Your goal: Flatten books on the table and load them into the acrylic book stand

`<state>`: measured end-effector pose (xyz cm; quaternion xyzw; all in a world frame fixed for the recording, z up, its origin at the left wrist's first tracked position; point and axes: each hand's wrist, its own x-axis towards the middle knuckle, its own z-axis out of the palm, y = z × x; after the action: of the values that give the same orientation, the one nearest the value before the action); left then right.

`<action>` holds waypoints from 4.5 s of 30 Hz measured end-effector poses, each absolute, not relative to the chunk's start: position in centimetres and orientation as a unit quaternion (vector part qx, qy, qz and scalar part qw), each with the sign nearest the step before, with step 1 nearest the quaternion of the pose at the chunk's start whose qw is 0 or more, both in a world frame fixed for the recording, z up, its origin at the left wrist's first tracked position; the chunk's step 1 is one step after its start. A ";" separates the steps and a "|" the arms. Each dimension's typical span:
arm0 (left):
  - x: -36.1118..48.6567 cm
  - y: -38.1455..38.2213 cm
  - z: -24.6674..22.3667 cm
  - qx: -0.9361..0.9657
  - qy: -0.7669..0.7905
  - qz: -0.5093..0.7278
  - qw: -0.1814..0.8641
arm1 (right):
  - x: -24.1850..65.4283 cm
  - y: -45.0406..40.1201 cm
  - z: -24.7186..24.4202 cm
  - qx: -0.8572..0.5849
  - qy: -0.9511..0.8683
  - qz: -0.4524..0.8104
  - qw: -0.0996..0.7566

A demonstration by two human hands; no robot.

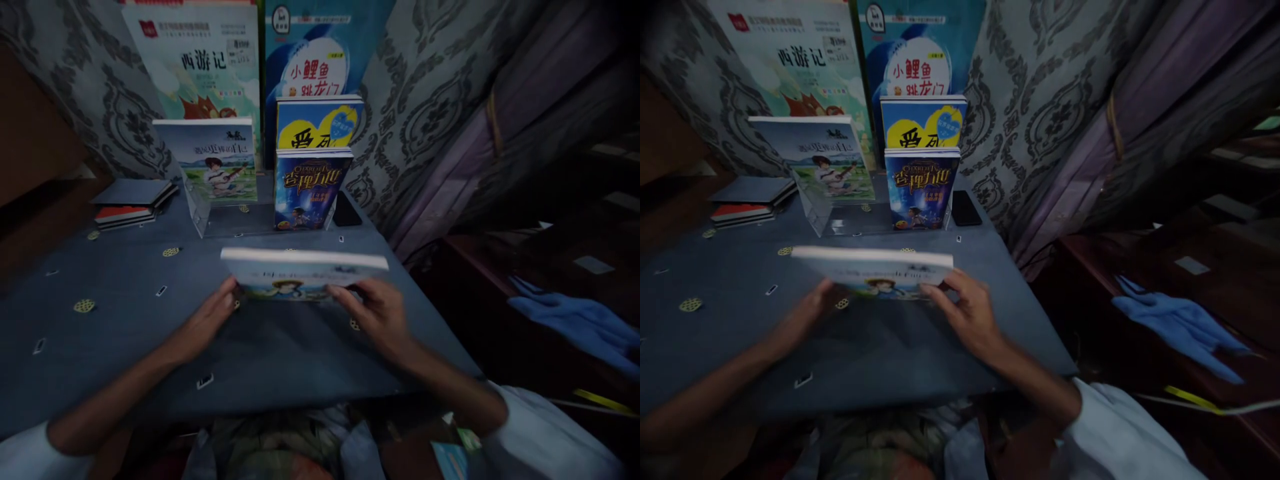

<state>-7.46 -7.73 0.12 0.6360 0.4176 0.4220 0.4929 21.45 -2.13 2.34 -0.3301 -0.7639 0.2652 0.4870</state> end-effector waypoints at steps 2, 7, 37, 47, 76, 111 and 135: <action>-6.5 -7.0 0.5 0.634 0.438 0.447 0.455 | 20.7 -0.5 0.9 -0.359 -0.739 0.335 0.460; -6.1 -4.9 1.7 0.661 0.472 0.447 0.376 | 19.2 1.8 -0.3 -0.378 -0.711 0.412 0.426; -8.9 5.0 -3.0 0.821 0.554 0.140 -0.020 | 11.3 8.4 -1.1 -0.297 -0.940 0.095 0.142; -8.7 4.7 -2.5 0.822 0.557 0.120 -0.021 | 15.5 12.1 -2.6 -0.330 -0.918 0.085 0.203; -2.7 0.5 -0.4 0.952 0.253 0.064 0.159 | 17.6 14.0 -3.7 -0.301 -0.903 0.168 0.258; -4.7 -3.2 0.8 0.856 0.477 0.184 0.083 | 19.6 2.9 -1.4 -0.259 -0.888 0.191 0.330; -1.5 -2.2 0.9 0.872 0.408 0.118 -0.243 | 20.0 3.6 -1.6 -0.306 -0.772 0.310 0.462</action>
<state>-1.55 -2.23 0.87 0.8723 0.4080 0.1178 -0.2426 19.96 3.61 -1.60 -0.3058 -0.7724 0.3102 0.4622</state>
